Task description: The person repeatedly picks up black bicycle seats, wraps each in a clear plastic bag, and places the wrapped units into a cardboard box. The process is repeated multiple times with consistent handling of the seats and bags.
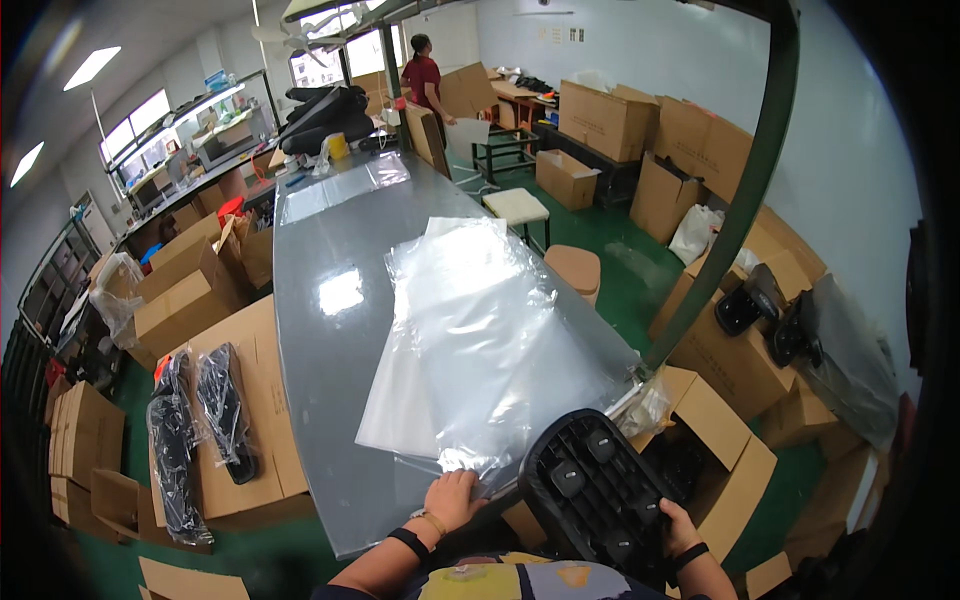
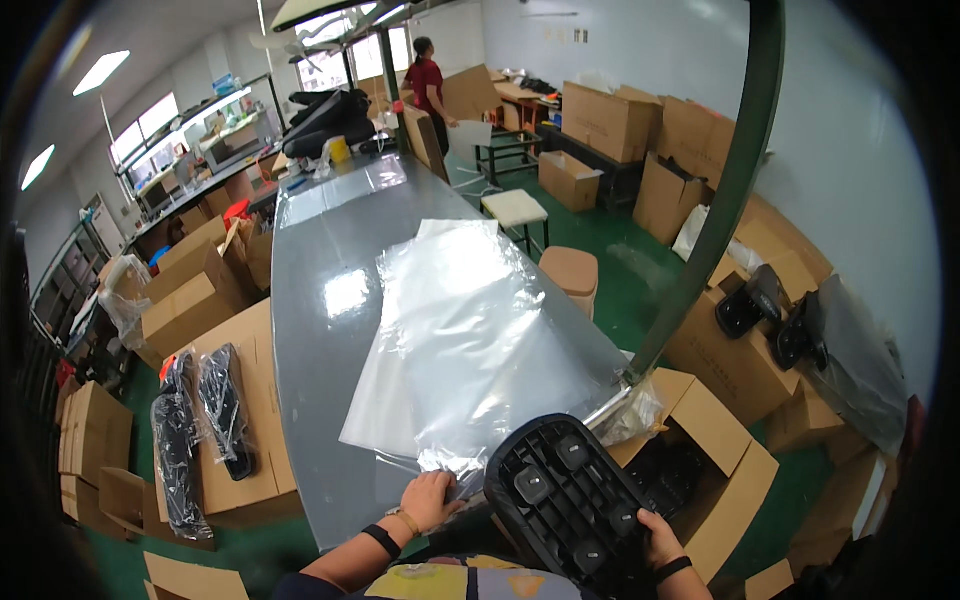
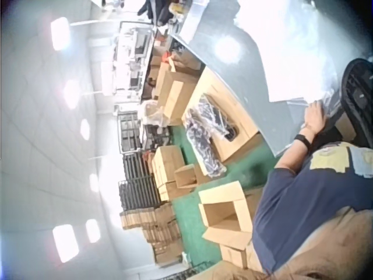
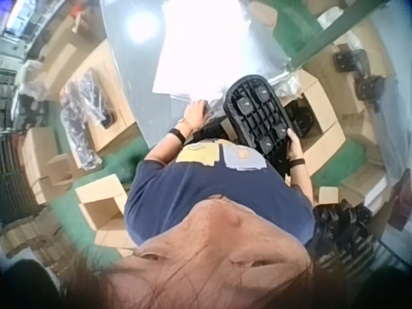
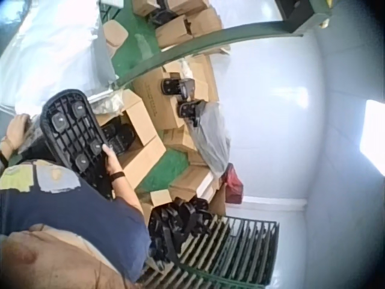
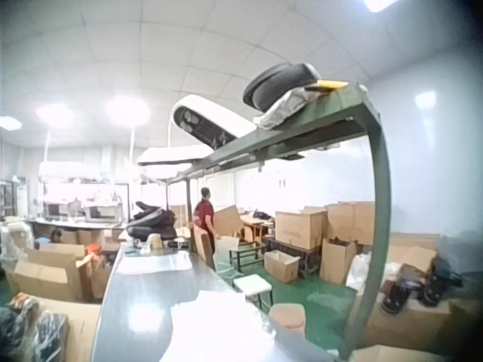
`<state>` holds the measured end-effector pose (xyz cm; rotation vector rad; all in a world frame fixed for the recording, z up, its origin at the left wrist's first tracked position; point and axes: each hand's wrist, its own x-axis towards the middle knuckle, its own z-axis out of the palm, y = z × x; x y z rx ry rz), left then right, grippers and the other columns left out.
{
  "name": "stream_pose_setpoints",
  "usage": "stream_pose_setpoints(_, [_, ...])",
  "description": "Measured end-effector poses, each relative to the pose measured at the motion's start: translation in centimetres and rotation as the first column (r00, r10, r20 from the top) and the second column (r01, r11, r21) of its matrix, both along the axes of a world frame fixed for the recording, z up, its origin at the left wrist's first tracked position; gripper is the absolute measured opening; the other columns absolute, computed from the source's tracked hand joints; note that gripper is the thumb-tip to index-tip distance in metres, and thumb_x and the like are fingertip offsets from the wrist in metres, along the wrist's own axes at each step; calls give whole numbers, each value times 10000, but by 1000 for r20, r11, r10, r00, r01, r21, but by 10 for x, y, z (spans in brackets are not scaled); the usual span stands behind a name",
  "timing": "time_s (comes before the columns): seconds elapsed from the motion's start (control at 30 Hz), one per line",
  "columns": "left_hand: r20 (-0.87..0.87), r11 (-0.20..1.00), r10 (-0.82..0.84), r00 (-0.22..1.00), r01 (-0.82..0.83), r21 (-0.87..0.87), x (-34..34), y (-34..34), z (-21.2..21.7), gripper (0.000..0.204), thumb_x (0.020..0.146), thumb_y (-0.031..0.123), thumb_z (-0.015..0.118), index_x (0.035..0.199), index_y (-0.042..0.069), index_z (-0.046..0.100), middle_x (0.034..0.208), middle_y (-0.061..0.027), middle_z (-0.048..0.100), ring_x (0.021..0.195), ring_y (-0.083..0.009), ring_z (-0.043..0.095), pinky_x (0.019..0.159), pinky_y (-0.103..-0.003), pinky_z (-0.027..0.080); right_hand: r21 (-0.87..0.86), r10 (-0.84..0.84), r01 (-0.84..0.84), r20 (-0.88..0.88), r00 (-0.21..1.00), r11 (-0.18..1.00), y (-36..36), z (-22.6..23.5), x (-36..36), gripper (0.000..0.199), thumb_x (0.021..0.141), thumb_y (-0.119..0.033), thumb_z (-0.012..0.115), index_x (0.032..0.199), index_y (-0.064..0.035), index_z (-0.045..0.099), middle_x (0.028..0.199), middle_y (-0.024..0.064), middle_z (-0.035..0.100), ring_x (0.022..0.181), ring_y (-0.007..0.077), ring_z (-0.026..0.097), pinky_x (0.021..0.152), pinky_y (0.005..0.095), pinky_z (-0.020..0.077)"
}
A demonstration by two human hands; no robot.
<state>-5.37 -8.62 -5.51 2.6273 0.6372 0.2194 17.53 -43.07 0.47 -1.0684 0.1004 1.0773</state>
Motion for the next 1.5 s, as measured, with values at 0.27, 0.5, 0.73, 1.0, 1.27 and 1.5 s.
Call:
stream_pose_setpoints(0.27, [-69, 950, 25, 997, -45, -310, 2, 12, 4, 248, 861, 287, 593, 1020, 96, 589, 988, -131, 614, 907, -348, 607, 770, -457, 484, -59, -28, 25, -47, 999, 998, -4, -13, -12, 594, 798, -309, 600, 1302, -17, 480, 1257, 162, 561, 1150, 338, 524, 1039, 455, 365])
stream_pose_setpoints(0.5, [97, 278, 730, 677, -164, -946, -7, 115, 6, 227, 972, 264, 430, 1028, 46, 464, 770, -115, 626, 615, -174, 631, 518, -292, 517, -161, -5, -7, -75, 997, 987, 27, -8, -12, 482, 811, -289, 636, 1195, -8, 560, 1108, 142, 634, 1006, 294, 603, 930, 425, 460])
stream_pose_setpoints(0.73, [92, 99, 984, 150, -35, -995, -196, 262, 33, 162, 919, 298, 540, 865, 145, 540, 606, 41, 453, 449, -75, 417, 377, -225, 330, -434, 367, -282, 125, 922, 856, 114, 24, 0, 477, 853, -353, 649, 1165, 3, 596, 1069, 112, 656, 952, 221, 631, 833, 328, 488])
stream_pose_setpoints(1.0, [373, 612, 778, -505, 476, -632, -574, 254, 93, 137, 831, 214, 642, 830, 84, 597, 701, -10, 561, 653, -146, 562, 577, -280, 453, -662, 734, -405, 341, 587, 631, 274, 46, -5, 534, 846, -395, 678, 1170, 21, 593, 1061, 94, 653, 915, 172, 619, 794, 301, 500])
stream_pose_setpoints(1.27, [402, 345, 807, -432, -208, -915, -420, 127, 159, 403, 786, 465, 689, 850, 101, 530, 635, -10, 461, 527, -173, 434, 471, -269, 349, -763, 854, -387, 488, 179, 517, 413, 35, -21, 653, 788, -560, 666, 1073, 27, 658, 1028, 148, 663, 978, 227, 604, 867, 326, 452])
stream_pose_setpoints(1.5, [144, 151, 988, -50, 238, -959, -308, 156, 88, 146, 919, 167, 581, 1020, 64, 558, 946, -46, 623, 792, -158, 586, 722, -315, 521, -874, 891, -295, 436, -128, 385, 462, 37, -26, 618, 809, -585, 594, 1109, -49, 659, 1089, 190, 645, 1038, 337, 592, 911, 389, 441])
